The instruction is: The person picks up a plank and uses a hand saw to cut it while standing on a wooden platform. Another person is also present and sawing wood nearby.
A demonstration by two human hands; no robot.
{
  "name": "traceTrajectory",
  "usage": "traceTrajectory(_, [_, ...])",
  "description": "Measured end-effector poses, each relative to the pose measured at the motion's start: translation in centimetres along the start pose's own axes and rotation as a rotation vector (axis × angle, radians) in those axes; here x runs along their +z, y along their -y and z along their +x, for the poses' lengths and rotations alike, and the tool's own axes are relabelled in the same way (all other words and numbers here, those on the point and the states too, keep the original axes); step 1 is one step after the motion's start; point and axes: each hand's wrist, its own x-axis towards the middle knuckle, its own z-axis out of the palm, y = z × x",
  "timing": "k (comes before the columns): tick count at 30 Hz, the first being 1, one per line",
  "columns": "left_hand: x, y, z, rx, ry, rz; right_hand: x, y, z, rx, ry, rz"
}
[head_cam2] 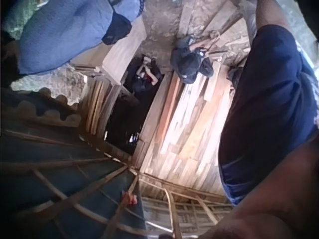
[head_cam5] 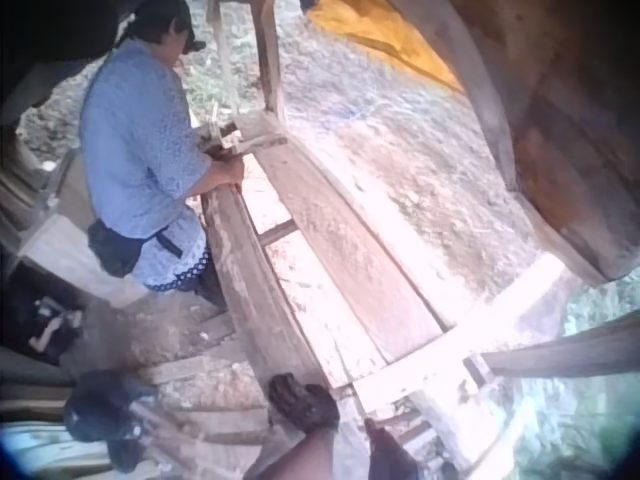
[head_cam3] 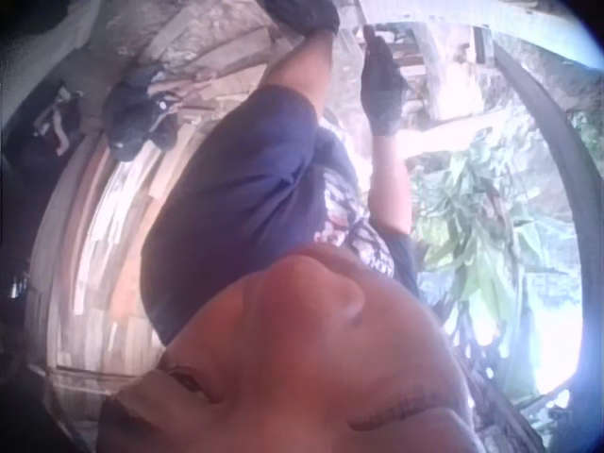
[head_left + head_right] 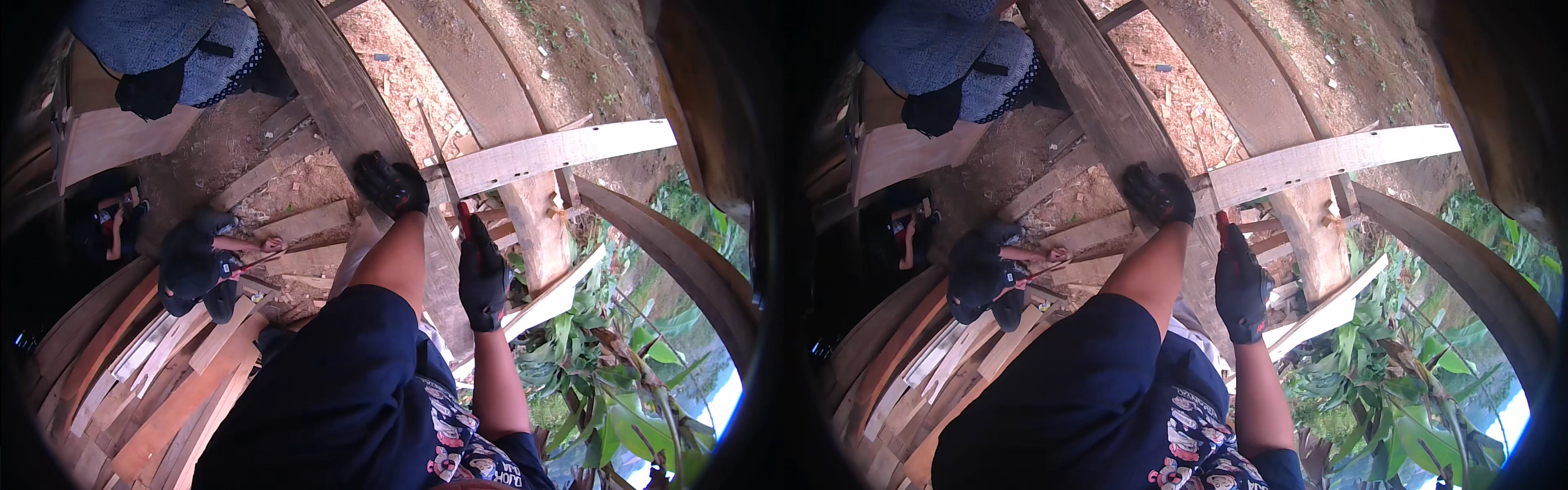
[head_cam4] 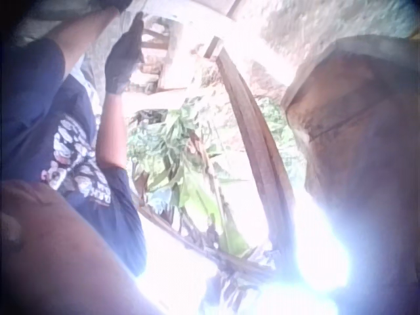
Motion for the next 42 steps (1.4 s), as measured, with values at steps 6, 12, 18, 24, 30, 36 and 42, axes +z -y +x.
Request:
traceTrajectory(6, [0.7,0.3,0.4,0.028,-0.05,0.012,-5.6,1.0,-5.6,0.113,0.136,0.027])
traceTrajectory(12, [-0.3,-0.5,1.2,-0.024,0.055,0.005,1.0,0.3,4.0,-0.098,0.099,0.004])
traceTrajectory(18, [0.2,-0.3,2.1,0.051,0.014,0.037,6.9,-2.6,13.3,-0.23,0.061,0.052])
traceTrajectory(24, [-0.3,-0.5,1.0,0.021,0.009,-0.076,0.6,-0.2,1.5,0.041,0.086,0.045])
traceTrajectory(30, [1.6,0.3,0.2,-0.012,0.043,0.018,-5.2,-0.5,-6.6,-0.064,0.087,-0.081])
traceTrajectory(36, [-0.2,-0.3,1.0,0.002,0.008,-0.031,3.5,-2.0,4.2,-0.207,0.071,-0.036])
traceTrajectory(42, [-0.8,-0.4,0.5,0.075,0.027,-0.08,8.5,-4.0,11.8,-0.284,-0.014,-0.055])
